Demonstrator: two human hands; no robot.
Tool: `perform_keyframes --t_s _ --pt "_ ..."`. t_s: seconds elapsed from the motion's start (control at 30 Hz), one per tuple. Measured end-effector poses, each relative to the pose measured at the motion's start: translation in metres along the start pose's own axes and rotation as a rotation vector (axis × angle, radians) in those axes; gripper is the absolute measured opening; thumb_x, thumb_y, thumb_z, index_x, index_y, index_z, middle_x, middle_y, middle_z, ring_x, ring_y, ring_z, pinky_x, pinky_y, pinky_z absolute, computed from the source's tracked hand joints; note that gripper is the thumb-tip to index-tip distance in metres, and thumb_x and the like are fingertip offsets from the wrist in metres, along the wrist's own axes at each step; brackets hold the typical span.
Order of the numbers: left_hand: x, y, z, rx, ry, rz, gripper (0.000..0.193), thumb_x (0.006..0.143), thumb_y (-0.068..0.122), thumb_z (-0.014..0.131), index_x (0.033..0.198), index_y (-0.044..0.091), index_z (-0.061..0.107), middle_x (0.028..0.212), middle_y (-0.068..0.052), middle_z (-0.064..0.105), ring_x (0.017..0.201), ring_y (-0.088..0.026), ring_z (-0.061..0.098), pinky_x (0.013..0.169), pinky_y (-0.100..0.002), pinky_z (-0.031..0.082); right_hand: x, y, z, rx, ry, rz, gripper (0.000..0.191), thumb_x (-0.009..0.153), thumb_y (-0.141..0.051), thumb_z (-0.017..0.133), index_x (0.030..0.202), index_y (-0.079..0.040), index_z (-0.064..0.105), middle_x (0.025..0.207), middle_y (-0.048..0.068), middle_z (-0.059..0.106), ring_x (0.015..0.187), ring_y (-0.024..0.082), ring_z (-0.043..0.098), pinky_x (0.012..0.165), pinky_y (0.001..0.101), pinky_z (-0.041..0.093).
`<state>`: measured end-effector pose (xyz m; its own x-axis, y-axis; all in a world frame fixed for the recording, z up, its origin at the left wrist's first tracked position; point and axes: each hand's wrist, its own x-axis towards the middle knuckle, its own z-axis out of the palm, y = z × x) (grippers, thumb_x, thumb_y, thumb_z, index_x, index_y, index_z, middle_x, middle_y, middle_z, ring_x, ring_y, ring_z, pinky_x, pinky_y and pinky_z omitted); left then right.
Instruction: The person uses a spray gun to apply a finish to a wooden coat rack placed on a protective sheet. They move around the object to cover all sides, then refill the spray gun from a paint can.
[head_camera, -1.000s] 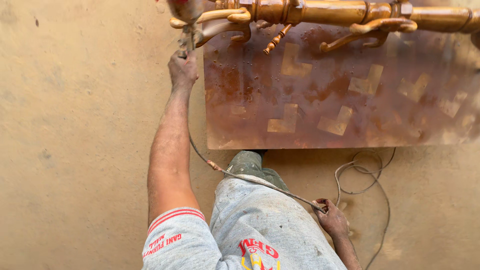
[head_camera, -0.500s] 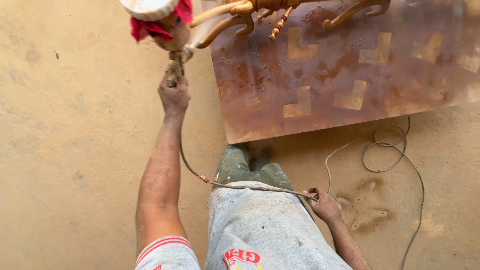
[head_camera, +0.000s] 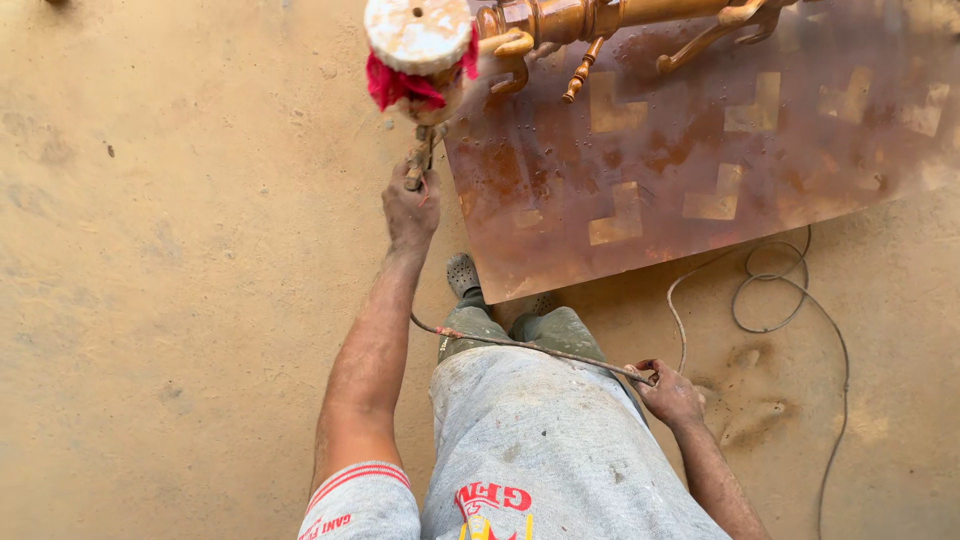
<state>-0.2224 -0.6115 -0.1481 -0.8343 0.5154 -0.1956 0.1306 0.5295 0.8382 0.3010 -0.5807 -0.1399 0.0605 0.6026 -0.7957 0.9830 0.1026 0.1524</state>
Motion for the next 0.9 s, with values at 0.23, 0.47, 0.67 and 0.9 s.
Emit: perform_keyframes --t_s 0.23,0.47,0.67,0.9 --pt "-0.017 -0.041 -0.041 0.068 0.126 -0.041 0.018 0.096 0.019 0.060 0.096 0.000 0.060 0.068 -0.005 0.064 0.061 -0.014 0.064 0.058 -0.036 0.054 0.014 -0.008 -0.003 0.018 -0.043 -0.040 0.065 0.085 -0.079 0.058 0.132 -0.035 0.068 0.114 0.004 0.079 0.117 0.024 0.071 0.104 0.0448 0.052" --pt "-0.043 -0.037 -0.067 0.106 0.225 -0.085 0.016 0.100 0.018 0.058 0.098 0.002 0.059 0.065 -0.002 0.059 0.056 -0.011 0.058 0.052 -0.031 0.048 0.047 -0.009 -0.021 -0.036 -0.015 -0.126 0.070 0.082 -0.084 0.055 0.132 -0.035 0.067 0.116 0.000 0.078 0.118 0.022 0.070 0.105 0.0454 0.051" --pt "-0.047 0.010 -0.088 -0.048 0.062 -0.248 0.018 0.095 0.019 0.057 0.089 0.002 0.061 0.064 -0.003 0.060 0.048 -0.011 0.058 0.041 -0.030 0.045 0.070 -0.019 -0.027 -0.025 -0.013 -0.150 0.072 0.082 -0.085 0.054 0.133 -0.034 0.065 0.116 -0.002 0.078 0.118 0.020 0.069 0.105 0.0471 0.050" --pt "0.006 0.043 -0.095 -0.125 -0.151 -0.285 0.021 0.091 0.023 0.060 0.086 0.004 0.069 0.066 -0.006 0.063 0.046 -0.011 0.059 0.039 -0.028 0.042 0.055 -0.053 -0.016 0.050 -0.034 -0.089 0.069 0.082 -0.083 0.056 0.131 -0.036 0.066 0.116 -0.002 0.078 0.119 0.020 0.069 0.107 0.0461 0.049"
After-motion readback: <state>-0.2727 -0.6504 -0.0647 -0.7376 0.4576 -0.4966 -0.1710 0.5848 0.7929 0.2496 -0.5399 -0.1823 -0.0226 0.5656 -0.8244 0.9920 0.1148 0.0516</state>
